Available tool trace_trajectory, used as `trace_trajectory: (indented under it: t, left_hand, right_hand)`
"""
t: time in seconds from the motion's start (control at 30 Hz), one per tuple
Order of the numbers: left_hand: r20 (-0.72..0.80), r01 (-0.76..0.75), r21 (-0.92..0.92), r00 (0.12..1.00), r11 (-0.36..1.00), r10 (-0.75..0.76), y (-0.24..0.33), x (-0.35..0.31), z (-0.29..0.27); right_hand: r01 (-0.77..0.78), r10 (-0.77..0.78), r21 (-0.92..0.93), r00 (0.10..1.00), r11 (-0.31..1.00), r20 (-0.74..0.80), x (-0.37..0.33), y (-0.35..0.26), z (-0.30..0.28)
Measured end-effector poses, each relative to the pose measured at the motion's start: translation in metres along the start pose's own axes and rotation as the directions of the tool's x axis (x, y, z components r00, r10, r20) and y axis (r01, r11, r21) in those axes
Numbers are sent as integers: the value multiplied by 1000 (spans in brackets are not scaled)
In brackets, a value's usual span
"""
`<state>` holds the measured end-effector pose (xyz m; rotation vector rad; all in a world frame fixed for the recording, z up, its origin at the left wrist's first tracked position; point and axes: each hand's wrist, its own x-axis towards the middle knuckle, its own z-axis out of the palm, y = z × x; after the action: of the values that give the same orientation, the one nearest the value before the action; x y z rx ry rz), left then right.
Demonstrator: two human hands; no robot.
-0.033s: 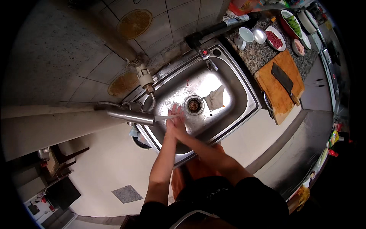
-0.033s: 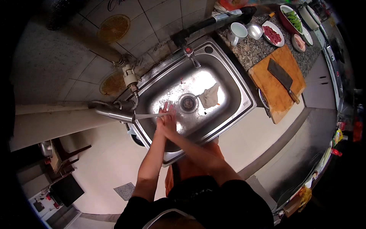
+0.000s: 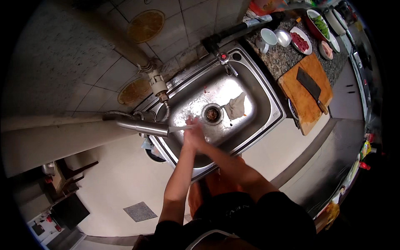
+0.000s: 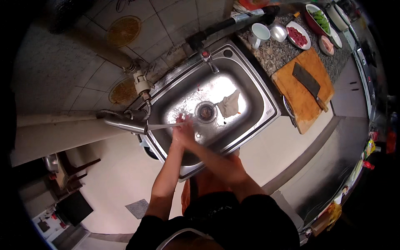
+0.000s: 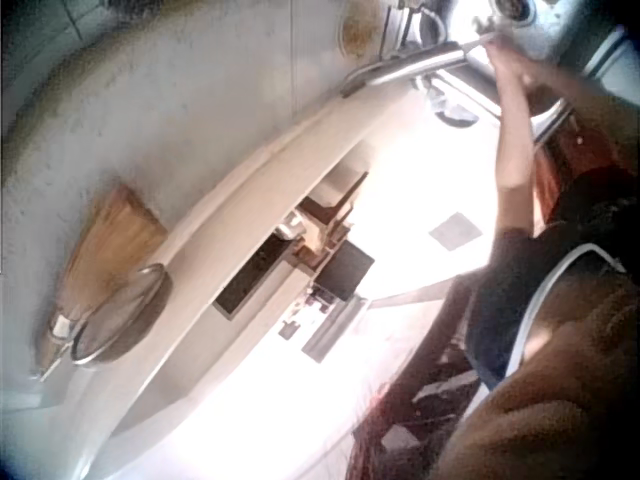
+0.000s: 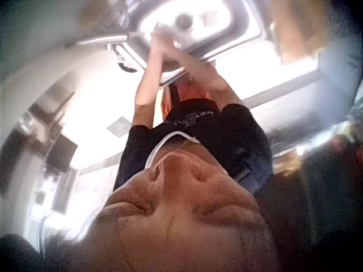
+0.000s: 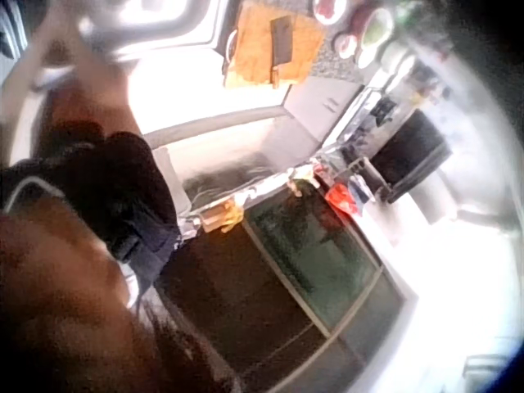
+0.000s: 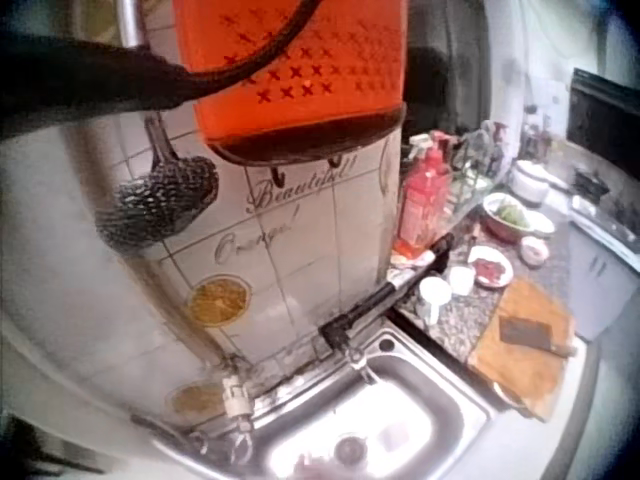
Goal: The person slices raw meat on a cutting board using a cleaver, then cleans the cleaver and board in a sink before seasoning the meat with powder from bags.
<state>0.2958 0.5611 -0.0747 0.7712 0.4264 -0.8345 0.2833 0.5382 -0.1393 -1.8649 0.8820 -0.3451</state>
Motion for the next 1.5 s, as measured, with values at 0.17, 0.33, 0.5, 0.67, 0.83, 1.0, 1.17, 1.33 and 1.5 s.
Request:
trace_trajectory:
  t: [0.17, 0.33, 0.5, 0.67, 0.83, 1.0, 1.17, 1.33, 1.5]
  left_hand:
    - [321, 280, -125, 919, 952, -228, 5, 35, -56]
    - [157, 248, -67, 959, 966, -235, 12, -28, 28]
    - [88, 380, -139, 924, 914, -371, 3, -18, -9]
    - [-288, 262, -305, 891, 916, -351, 9, -11, -30]
    - [-252, 104, -318, 949, 942, -190, 14, 5, -20]
    - [-350, -20, -384, 928, 923, -125, 8, 17, 4]
    - [440, 268, -593, 898, 759, 26, -27, 34, -71]
    - [-490, -106, -385, 865, 917, -106, -37, 6, -14]
    - [-461, -6, -373, 869, 928, -180, -52, 9, -23]
  right_hand:
    - [-56, 55, 71, 998, 996, 18, -15, -6, -4]
    - [23, 15, -190, 980, 981, 197, 23, -12, -44]
    - [-53, 68, -73, 971, 996, 228, 26, 48, -77]
    - [87, -84, 1, 953, 996, 290, 41, -9, -228]
    - [32, -95, -278, 971, 960, -217, 101, 18, -439]
    - [-210, -145, -831, 934, 515, -327, 115, 113, -591]
    - [155, -109, -784, 988, 601, 113, 105, 66, -603]
    - [166, 42, -514, 929, 842, 369, 62, -27, -538]
    - [483, -200, -203, 658, 852, 726, 37, -35, -383]
